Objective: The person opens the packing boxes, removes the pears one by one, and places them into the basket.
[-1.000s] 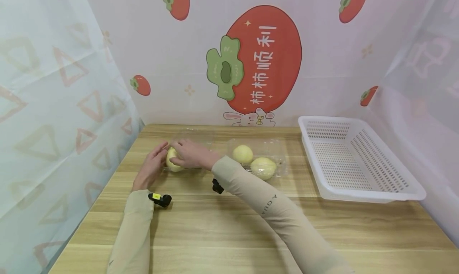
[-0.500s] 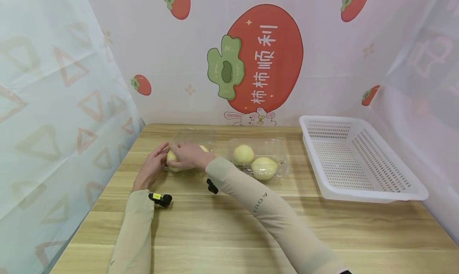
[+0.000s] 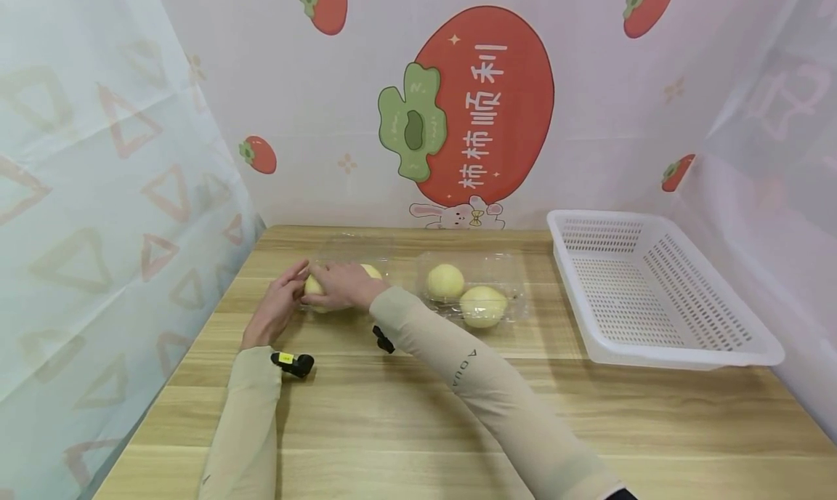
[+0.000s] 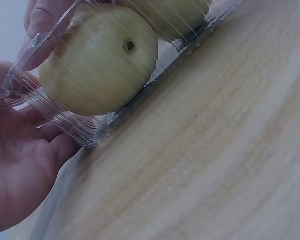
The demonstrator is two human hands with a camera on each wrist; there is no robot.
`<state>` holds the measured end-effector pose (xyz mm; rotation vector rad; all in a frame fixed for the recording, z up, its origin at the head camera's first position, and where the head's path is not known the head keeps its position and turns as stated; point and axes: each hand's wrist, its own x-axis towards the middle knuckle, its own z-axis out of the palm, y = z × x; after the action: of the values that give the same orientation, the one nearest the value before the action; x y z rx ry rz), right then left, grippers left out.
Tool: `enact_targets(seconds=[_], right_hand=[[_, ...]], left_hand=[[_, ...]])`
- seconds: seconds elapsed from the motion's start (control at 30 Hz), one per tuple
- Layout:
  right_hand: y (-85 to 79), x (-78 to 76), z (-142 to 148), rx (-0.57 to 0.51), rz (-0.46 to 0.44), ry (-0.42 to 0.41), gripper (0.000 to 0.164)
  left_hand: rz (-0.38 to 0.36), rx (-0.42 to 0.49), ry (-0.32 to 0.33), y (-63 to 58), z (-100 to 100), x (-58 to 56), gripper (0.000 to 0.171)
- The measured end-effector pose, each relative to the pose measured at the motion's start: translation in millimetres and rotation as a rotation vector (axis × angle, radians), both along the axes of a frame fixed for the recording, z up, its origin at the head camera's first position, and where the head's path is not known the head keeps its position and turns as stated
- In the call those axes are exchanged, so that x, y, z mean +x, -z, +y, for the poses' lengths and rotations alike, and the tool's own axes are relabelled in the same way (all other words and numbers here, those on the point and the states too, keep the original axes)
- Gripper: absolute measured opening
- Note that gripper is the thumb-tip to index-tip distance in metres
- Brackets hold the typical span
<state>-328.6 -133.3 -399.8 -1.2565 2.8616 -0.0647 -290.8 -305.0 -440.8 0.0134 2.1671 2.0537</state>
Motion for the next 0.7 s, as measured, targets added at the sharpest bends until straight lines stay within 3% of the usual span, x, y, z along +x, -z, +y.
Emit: enact_targets(seconds=[0.2, 0.43, 0.7], right_hand=[[5.1, -3.2, -3, 0.015, 0.008, 0.013, 0.07], [4.5, -5.2, -6, 0.048, 0.012, 0.028, 0.073], [1.9, -7.7, -2, -0.055, -0.007, 0.005, 0.07]], left_hand=[[0.028, -0.012, -0.004, 10.3, -4, -5.6, 0.055], [0.021, -0.019, -0.002, 7.7, -5, -3.4, 0.056], [0.037, 0.003, -0.007, 12.2, -4, -5.9, 0.053]])
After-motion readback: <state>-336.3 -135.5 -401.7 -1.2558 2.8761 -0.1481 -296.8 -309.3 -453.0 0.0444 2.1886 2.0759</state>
